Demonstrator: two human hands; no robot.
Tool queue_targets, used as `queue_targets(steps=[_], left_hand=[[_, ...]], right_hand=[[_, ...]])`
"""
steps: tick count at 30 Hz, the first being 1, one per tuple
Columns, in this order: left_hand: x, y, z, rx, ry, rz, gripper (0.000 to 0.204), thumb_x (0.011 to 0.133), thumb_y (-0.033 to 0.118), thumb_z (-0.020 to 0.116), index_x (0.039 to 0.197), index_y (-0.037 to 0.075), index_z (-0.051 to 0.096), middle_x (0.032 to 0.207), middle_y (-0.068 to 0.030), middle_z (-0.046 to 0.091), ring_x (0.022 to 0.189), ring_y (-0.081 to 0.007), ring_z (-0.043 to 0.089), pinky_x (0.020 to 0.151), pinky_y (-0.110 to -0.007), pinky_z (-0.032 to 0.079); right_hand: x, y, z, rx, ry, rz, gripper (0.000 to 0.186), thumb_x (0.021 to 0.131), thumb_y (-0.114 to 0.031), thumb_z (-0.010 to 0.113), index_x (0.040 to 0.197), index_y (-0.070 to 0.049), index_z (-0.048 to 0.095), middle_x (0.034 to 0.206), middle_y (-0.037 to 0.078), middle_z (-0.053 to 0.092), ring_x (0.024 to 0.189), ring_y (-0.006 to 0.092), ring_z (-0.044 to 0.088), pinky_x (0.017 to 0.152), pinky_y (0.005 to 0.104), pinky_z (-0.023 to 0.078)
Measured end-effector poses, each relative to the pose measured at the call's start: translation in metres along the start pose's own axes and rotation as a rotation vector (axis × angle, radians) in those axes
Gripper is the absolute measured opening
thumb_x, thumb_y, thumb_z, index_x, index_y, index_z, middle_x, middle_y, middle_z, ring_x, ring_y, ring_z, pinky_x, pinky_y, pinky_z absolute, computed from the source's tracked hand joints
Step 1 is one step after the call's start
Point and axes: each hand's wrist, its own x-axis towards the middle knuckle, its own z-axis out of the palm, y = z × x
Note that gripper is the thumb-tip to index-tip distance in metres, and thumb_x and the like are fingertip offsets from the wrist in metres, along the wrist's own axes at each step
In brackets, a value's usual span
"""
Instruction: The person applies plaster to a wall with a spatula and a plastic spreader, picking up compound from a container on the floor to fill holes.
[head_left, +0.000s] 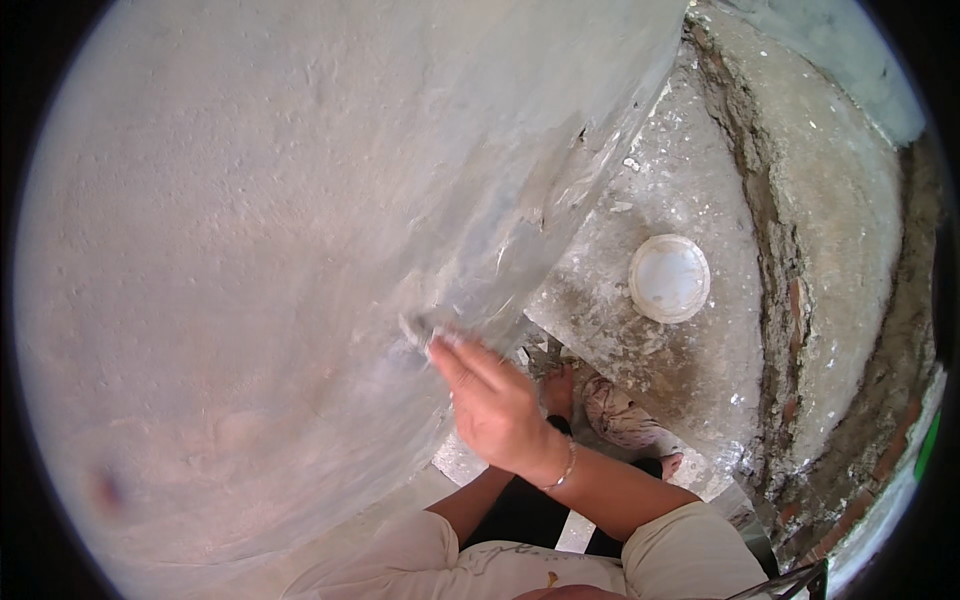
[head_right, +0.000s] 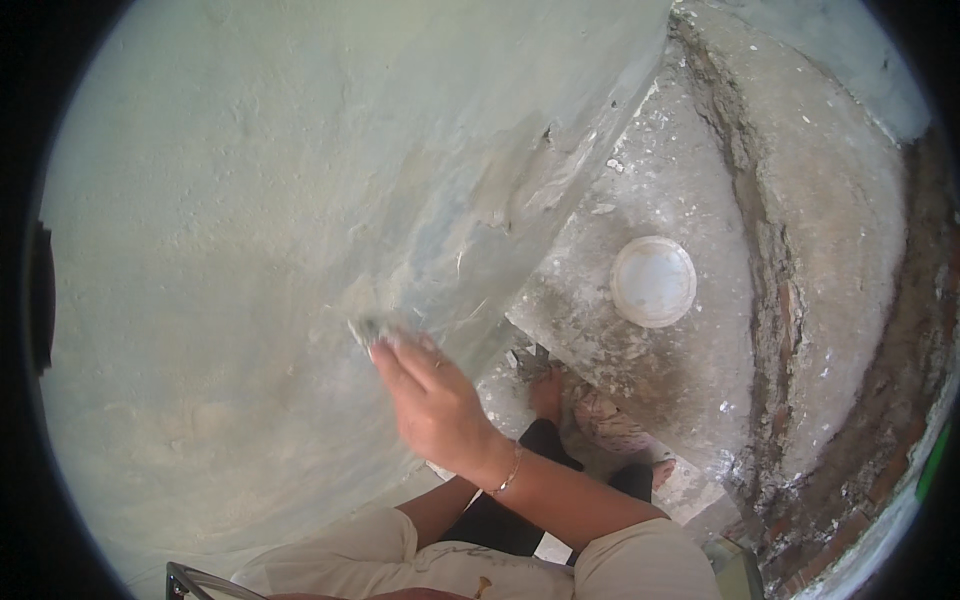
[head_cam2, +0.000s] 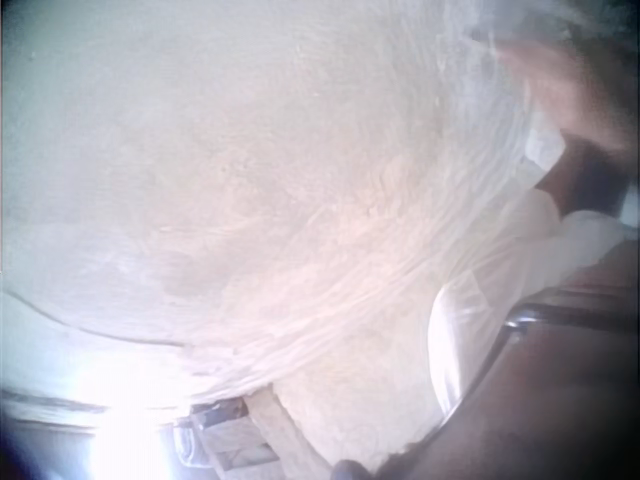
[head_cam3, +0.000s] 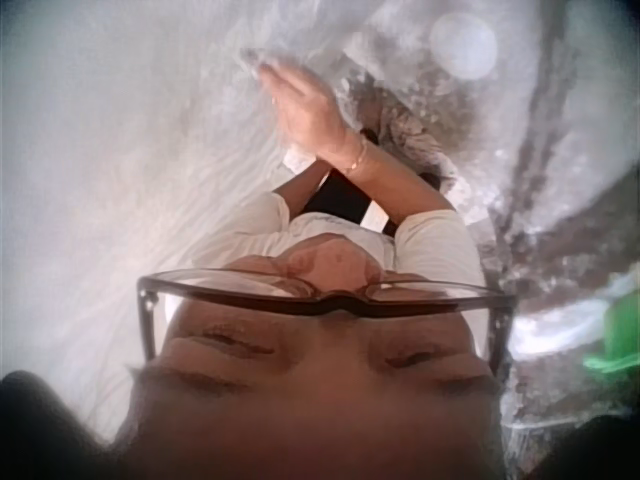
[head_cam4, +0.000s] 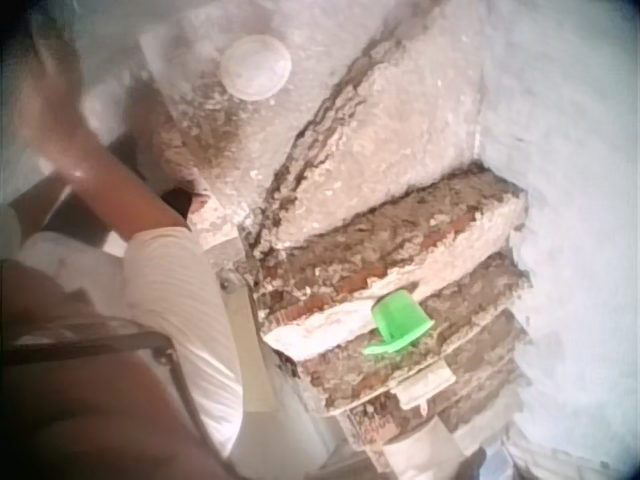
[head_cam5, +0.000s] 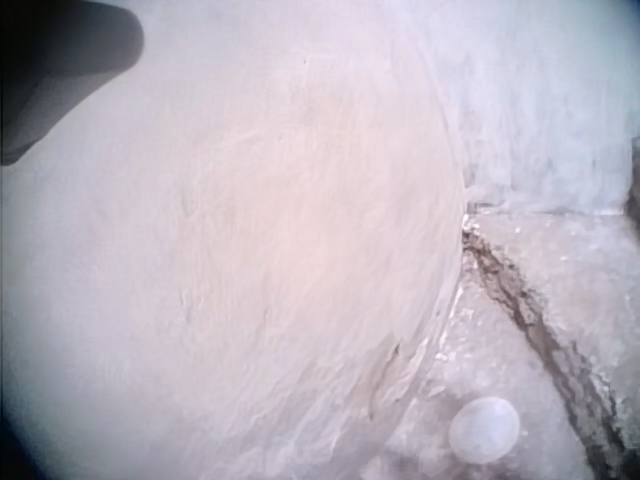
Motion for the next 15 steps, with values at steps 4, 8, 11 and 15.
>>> queue_targets(steps=[4, 8, 11, 15], left_hand=[[-0.009, 0.002, -0.004, 0.387, 0.248, -0.162, 0.042, 0.096, 0.017, 0.052, 0.123, -0.012, 0.041, 0.128, -0.0381, 0.038, 0.127, -0.0511, 0.032, 0.099, -0.049, 0.041], [-0.009, -0.013, -0.005, -0.025, -0.006, 0.027, 0.043, 0.095, 0.017, 0.053, 0.125, -0.012, 0.040, 0.130, -0.0376, 0.037, 0.127, -0.0500, 0.034, 0.098, -0.045, 0.043], [0.003, -0.011, 0.006, -0.057, -0.063, 0.045, 0.044, 0.095, 0.018, 0.053, 0.125, -0.012, 0.040, 0.132, -0.0379, 0.034, 0.126, -0.0493, 0.035, 0.098, -0.044, 0.043], [0.013, -0.001, -0.002, -0.025, -0.074, 0.049, 0.045, 0.095, 0.019, 0.053, 0.125, -0.011, 0.040, 0.134, -0.0383, 0.031, 0.125, -0.0483, 0.037, 0.098, -0.043, 0.044]], right_hand=[[0.044, 0.018, -0.019, -0.125, 0.205, -0.065, 0.044, 0.076, 0.010, 0.053, 0.119, 0.011, 0.058, 0.113, 0.027, 0.060, 0.106, 0.0414, 0.061, 0.094, 0.0436, 0.049], [0.051, 0.018, 0.012, -0.214, 0.213, -0.175, 0.038, 0.082, 0.000, 0.050, 0.118, 0.012, 0.055, 0.115, 0.026, 0.056, 0.113, 0.0419, 0.055, 0.101, 0.0499, 0.044], [0.012, 0.003, 0.034, -0.200, 0.090, -0.182, 0.040, 0.080, 0.001, 0.052, 0.118, 0.014, 0.054, 0.115, 0.028, 0.056, 0.112, 0.0435, 0.055, 0.102, 0.0499, 0.043], [-0.037, 0.013, 0.023, -0.043, -0.130, -0.001, 0.044, 0.078, 0.002, 0.053, 0.121, 0.011, 0.052, 0.119, 0.027, 0.055, 0.114, 0.0420, 0.055, 0.099, 0.0471, 0.045]])
